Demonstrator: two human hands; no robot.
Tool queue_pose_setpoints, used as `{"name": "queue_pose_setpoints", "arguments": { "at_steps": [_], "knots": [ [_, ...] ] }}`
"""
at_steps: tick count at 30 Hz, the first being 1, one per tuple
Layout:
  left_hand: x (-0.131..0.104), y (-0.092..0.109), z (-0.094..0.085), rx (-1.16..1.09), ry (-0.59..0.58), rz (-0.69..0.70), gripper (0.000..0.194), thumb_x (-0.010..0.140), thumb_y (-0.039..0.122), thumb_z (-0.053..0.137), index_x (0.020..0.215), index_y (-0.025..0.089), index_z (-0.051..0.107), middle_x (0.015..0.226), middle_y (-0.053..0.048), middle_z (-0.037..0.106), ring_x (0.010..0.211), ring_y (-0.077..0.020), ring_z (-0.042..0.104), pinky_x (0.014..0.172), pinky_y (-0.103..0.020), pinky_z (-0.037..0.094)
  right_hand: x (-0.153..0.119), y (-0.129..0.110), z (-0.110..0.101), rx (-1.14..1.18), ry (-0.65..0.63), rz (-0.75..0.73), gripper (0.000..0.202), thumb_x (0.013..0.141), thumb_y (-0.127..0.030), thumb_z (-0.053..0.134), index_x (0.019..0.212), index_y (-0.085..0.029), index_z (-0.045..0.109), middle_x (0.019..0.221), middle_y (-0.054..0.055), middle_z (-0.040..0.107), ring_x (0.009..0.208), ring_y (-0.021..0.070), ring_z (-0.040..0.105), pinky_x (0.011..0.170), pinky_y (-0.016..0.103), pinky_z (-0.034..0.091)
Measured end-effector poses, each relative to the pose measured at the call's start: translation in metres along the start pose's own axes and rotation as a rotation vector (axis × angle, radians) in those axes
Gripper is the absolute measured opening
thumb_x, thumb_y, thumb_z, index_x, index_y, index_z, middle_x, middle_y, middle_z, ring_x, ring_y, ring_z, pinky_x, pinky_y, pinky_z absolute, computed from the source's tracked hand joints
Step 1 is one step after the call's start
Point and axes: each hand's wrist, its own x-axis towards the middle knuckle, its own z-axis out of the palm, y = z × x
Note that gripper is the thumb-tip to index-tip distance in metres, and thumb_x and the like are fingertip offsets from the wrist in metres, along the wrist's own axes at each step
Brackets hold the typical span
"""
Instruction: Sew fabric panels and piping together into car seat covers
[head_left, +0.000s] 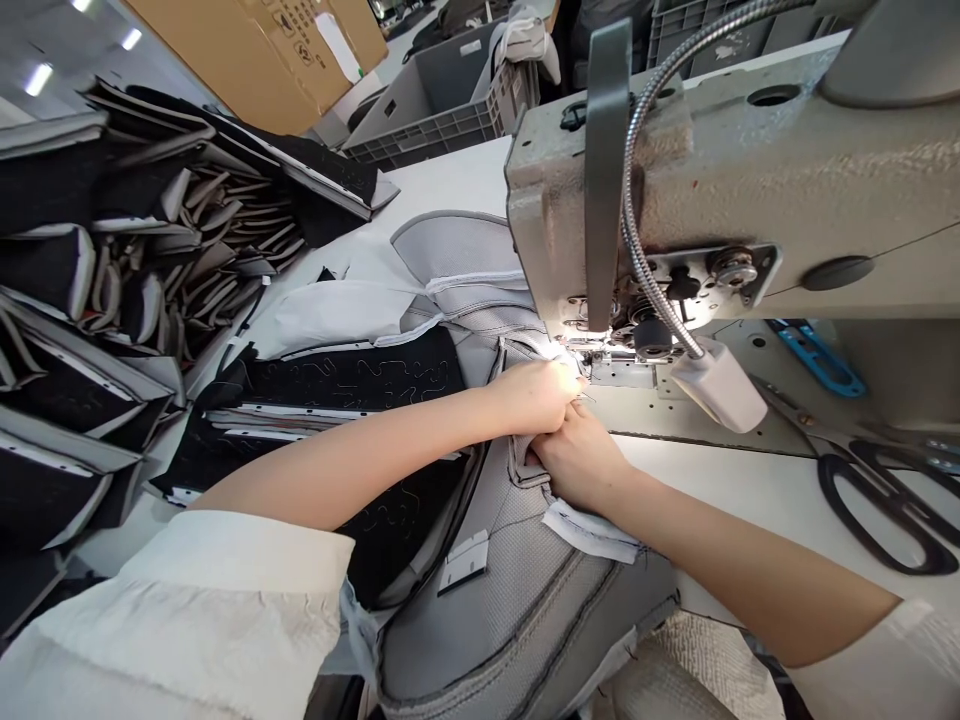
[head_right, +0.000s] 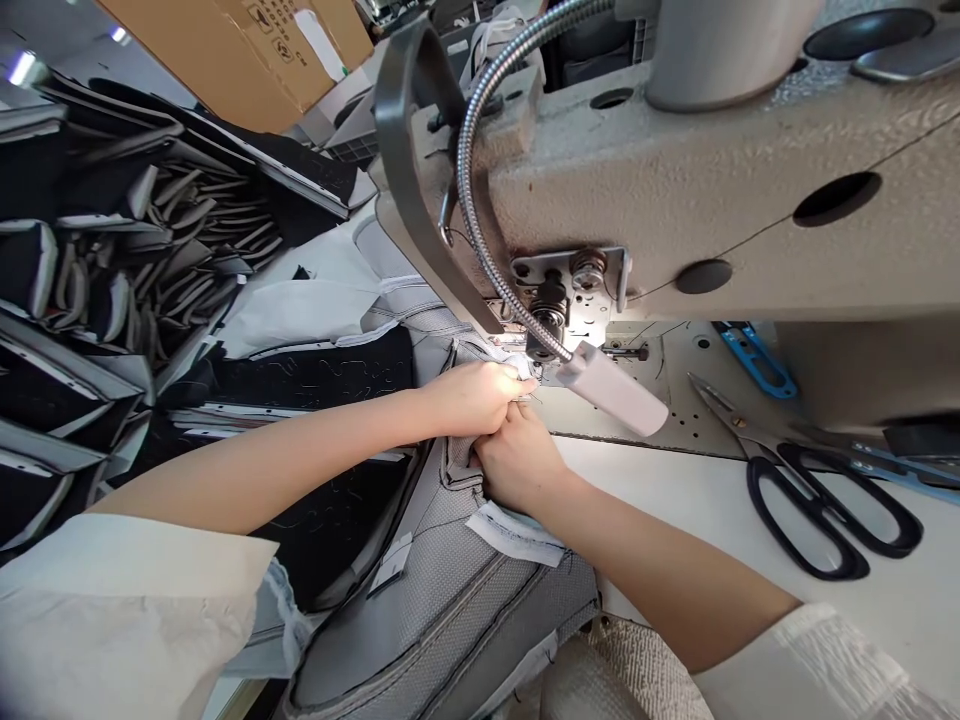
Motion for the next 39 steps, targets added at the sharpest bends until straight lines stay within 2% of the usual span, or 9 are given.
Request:
{"name": "queue_pose_setpoints", "arguments": {
  "at_steps": [8,15,20,23,26,28,30,34,39],
  "knots": [
    [0.011,-0.01,0.012,-0.05,0.1,0.006,0.043,0.075,0.01,0.047,0.115,0.017,0.061,0.112,-0.011,0.062,0.098,-0.0229,0.06,0.079,-0.03,0.049,0.001,0.004,-0.001,-0.064,0.036,0.025,0.019,0.082,-0.025,0.055,0.086,-0.018,0.072,0.093,0.015,0.064,0.099,0.029,0.051,0.094,0.042,0.034],
    [0.01,-0.013,0.018,-0.106,0.155,0.02,0.044,0.074,0.009,0.047,0.115,0.017,0.062,0.112,-0.011,0.063,0.098,-0.0218,0.061,0.083,-0.03,0.049,-0.001,0.005,-0.001,-0.074,0.03,0.013,0.017,0.079,-0.024,0.059,0.086,-0.02,0.073,0.089,0.014,0.065,0.098,0.0288,0.051,0.095,0.042,0.033],
    [0.007,-0.01,0.015,-0.171,0.135,-0.019,0.046,0.073,0.009,0.047,0.114,0.019,0.063,0.11,-0.009,0.064,0.094,-0.0217,0.063,0.082,-0.031,0.05,0.001,0.004,-0.002,-0.092,0.036,0.002,0.017,0.079,-0.022,0.058,0.086,-0.019,0.073,0.09,0.014,0.066,0.099,0.0277,0.051,0.098,0.043,0.033],
    [0.002,-0.008,0.017,-0.216,0.174,-0.036,0.045,0.073,0.01,0.047,0.114,0.02,0.064,0.111,-0.008,0.064,0.095,-0.0219,0.062,0.082,-0.03,0.049,-0.01,0.002,-0.002,-0.14,0.065,-0.042,0.017,0.078,-0.017,0.057,0.085,-0.015,0.072,0.093,0.015,0.065,0.103,0.0285,0.051,0.104,0.045,0.029],
    [-0.008,-0.007,0.027,-0.311,0.251,-0.095,0.053,0.075,0.013,0.046,0.126,0.023,0.056,0.114,-0.007,0.061,0.095,-0.0217,0.062,0.08,-0.029,0.049,-0.033,0.003,-0.002,-0.16,0.132,-0.116,0.021,0.08,-0.012,0.053,0.093,-0.011,0.069,0.105,0.016,0.064,0.114,0.0283,0.049,0.109,0.046,0.025],
    [-0.014,-0.007,0.036,-0.384,0.327,-0.112,0.058,0.077,0.015,0.044,0.134,0.025,0.047,0.12,-0.007,0.057,0.097,-0.0211,0.061,0.082,-0.029,0.049,-0.048,0.005,-0.001,-0.118,0.199,-0.15,0.026,0.083,-0.01,0.047,0.101,-0.012,0.066,0.116,0.013,0.062,0.119,0.026,0.047,0.108,0.045,0.029],
    [-0.016,-0.008,0.044,-0.421,0.376,-0.123,0.058,0.078,0.017,0.044,0.135,0.027,0.045,0.126,-0.006,0.054,0.1,-0.0218,0.061,0.084,-0.03,0.048,-0.056,0.009,0.001,-0.068,0.264,-0.165,0.027,0.084,-0.009,0.043,0.1,-0.013,0.065,0.119,0.011,0.061,0.119,0.0244,0.048,0.104,0.044,0.036],
    [-0.012,-0.005,0.05,-0.432,0.395,-0.184,0.055,0.077,0.02,0.046,0.131,0.027,0.048,0.133,-0.005,0.049,0.103,-0.0246,0.059,0.088,-0.033,0.047,-0.054,0.014,0.004,-0.012,0.342,-0.178,0.027,0.084,-0.008,0.042,0.093,-0.015,0.066,0.108,0.009,0.066,0.111,0.0244,0.054,0.092,0.041,0.047],
    [-0.015,-0.001,0.05,-0.437,0.404,-0.164,0.054,0.08,0.021,0.044,0.134,0.029,0.045,0.134,-0.006,0.047,0.106,-0.025,0.058,0.087,-0.033,0.047,-0.054,0.013,0.004,-0.055,0.368,-0.194,0.029,0.085,-0.007,0.039,0.094,-0.014,0.066,0.11,0.011,0.066,0.11,0.0253,0.055,0.091,0.043,0.049]
  ]
}}
